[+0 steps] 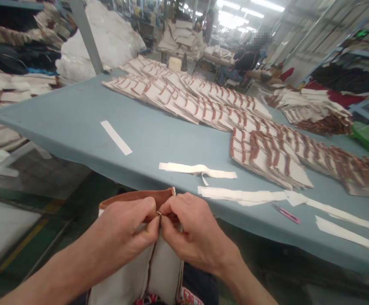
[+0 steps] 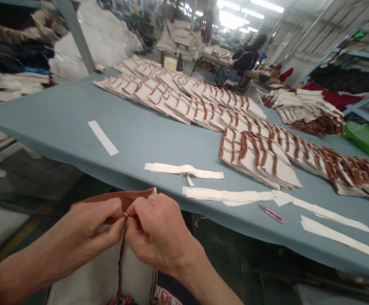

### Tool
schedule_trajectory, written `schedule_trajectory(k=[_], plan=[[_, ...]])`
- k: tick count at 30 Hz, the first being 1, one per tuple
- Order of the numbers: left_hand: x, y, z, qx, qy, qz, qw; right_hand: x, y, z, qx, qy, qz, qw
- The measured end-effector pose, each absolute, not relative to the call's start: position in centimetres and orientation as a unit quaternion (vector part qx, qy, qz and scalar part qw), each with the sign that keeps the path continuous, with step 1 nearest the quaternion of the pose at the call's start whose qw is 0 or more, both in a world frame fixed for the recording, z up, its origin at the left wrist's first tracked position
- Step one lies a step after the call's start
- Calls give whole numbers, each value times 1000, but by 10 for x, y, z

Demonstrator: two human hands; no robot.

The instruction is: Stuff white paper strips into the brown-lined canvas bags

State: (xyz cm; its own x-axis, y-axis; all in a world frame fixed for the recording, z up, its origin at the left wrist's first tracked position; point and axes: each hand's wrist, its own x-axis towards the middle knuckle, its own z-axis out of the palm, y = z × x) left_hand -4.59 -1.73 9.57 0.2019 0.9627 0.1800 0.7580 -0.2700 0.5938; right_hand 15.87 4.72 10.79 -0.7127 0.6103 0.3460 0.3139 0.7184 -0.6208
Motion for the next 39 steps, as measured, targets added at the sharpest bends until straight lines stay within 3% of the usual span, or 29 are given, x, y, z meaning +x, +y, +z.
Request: schedule_trajectory(k=[4, 12, 30, 39], plan=[[-44, -10, 93, 742, 610, 218, 175, 155, 48, 99, -303, -918, 166, 192], [-55, -6, 106, 730, 540, 282, 310, 167, 57, 102, -254, -840, 400, 264], [-52, -9, 114, 724, 518, 294, 348, 167, 61, 104, -246, -790, 492, 271], [-57, -3, 109, 729, 500, 310, 349, 169, 55, 104, -257, -860, 370, 241]])
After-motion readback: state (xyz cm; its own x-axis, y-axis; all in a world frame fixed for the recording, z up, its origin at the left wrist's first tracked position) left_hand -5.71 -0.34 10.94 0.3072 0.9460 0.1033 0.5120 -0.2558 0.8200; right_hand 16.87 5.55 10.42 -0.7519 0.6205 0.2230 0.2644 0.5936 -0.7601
